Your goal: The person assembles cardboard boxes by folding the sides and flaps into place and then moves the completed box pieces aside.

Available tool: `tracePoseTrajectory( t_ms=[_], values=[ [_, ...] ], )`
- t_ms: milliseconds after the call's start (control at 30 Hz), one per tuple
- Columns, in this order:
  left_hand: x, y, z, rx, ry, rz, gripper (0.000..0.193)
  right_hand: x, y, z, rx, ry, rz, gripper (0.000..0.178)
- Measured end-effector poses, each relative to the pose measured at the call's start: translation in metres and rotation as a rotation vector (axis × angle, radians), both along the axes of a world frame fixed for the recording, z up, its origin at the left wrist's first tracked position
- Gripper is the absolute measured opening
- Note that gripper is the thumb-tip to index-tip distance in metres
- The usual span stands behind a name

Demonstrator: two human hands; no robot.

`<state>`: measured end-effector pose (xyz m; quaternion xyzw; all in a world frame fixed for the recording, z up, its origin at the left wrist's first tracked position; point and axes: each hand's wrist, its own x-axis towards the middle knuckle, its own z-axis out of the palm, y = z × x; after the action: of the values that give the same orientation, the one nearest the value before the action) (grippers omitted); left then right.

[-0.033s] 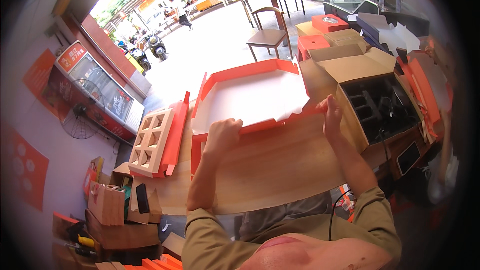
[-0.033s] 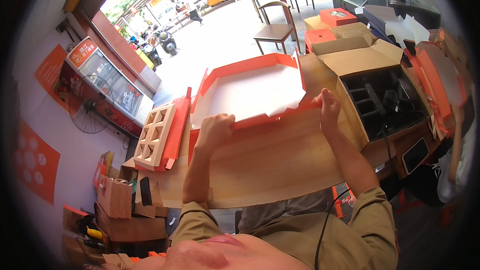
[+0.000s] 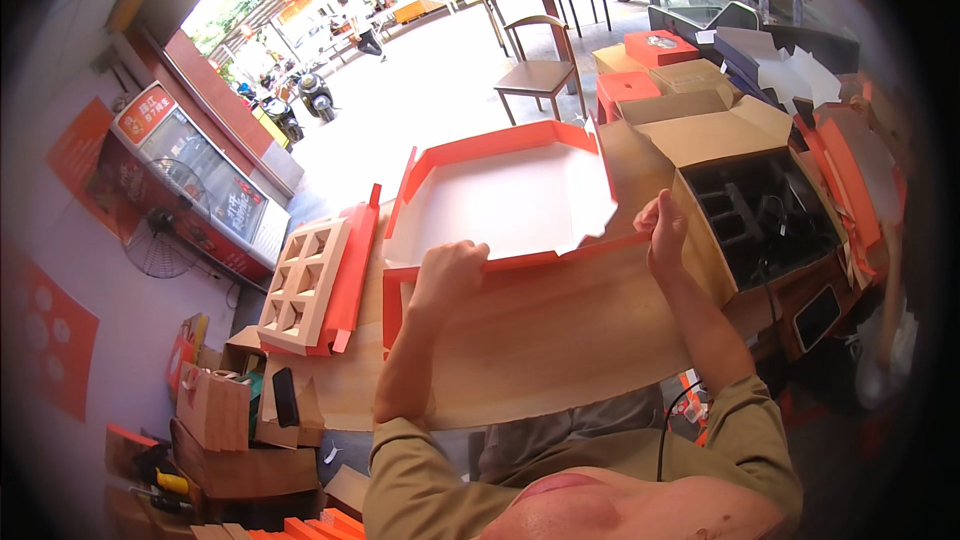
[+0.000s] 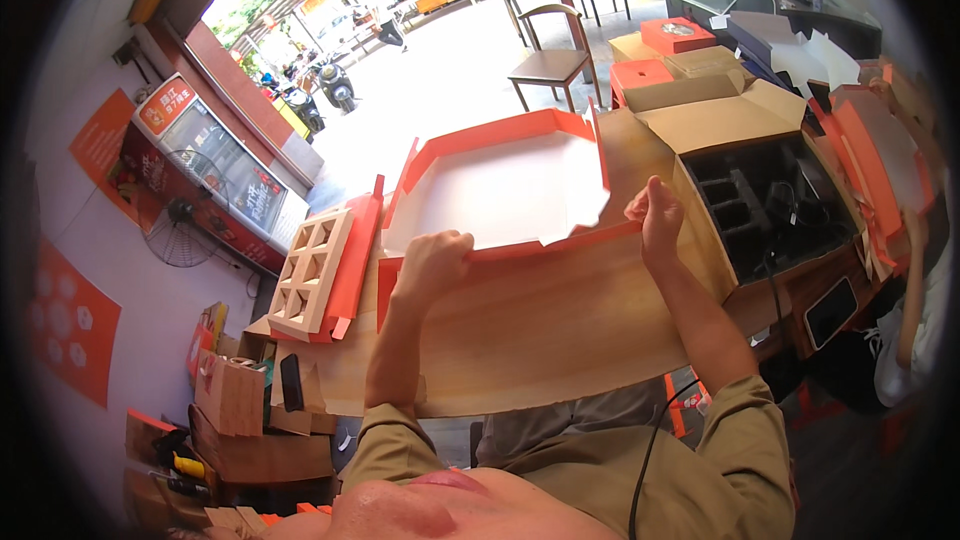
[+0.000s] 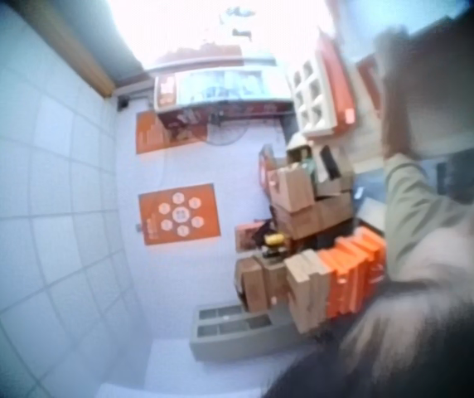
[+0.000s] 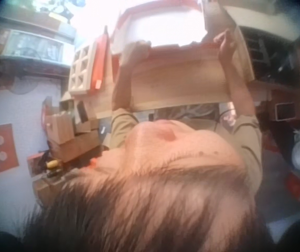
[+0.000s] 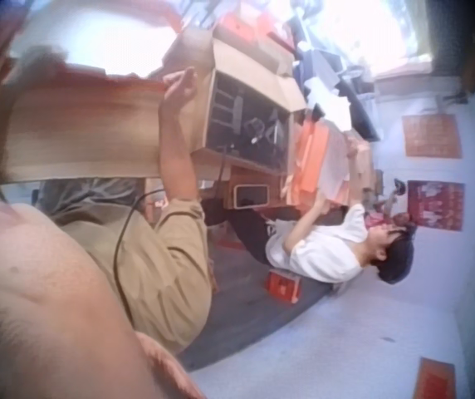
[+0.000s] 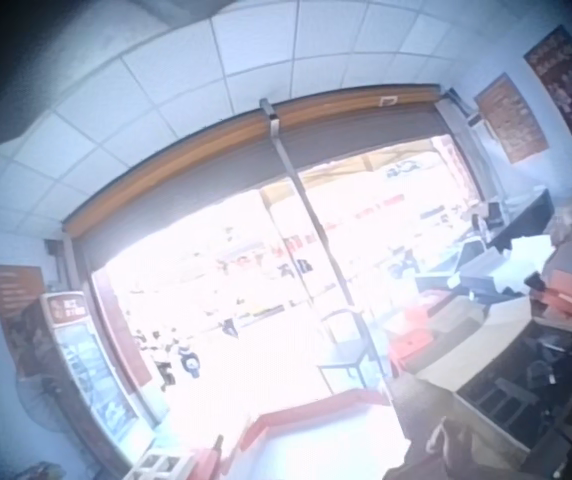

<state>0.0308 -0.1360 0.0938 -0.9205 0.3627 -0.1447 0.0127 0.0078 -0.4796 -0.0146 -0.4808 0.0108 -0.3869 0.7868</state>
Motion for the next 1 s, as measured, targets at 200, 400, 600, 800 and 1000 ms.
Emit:
tracePoseTrajectory(
  t_ms=[200,400,600,800,1000],
  values=[
    [-0.026,0.005,-0.036,0.135,-0.128,-0.157,0.007,-0.002,-0.008,0.009,0.047,0.112,-0.043,0.045],
    [-0.06,0.004,-0.061,0.106,-0.358,-0.244,0.015,-0.005,-0.005,0.008,-0.104,0.099,-0.047,0.044],
    [-0.099,-0.005,-0.07,0.172,-0.265,-0.185,0.022,-0.008,-0.009,0.015,-0.207,0.061,-0.13,0.046],
    [-0.129,-0.022,-0.078,0.041,-0.195,-0.192,0.032,-0.008,-0.014,0.024,-0.4,0.018,-0.359,0.046],
    [-0.16,-0.037,-0.085,-0.127,0.063,-0.105,0.037,-0.016,-0.021,0.027,-0.812,0.102,-0.34,0.038]
  ],
)
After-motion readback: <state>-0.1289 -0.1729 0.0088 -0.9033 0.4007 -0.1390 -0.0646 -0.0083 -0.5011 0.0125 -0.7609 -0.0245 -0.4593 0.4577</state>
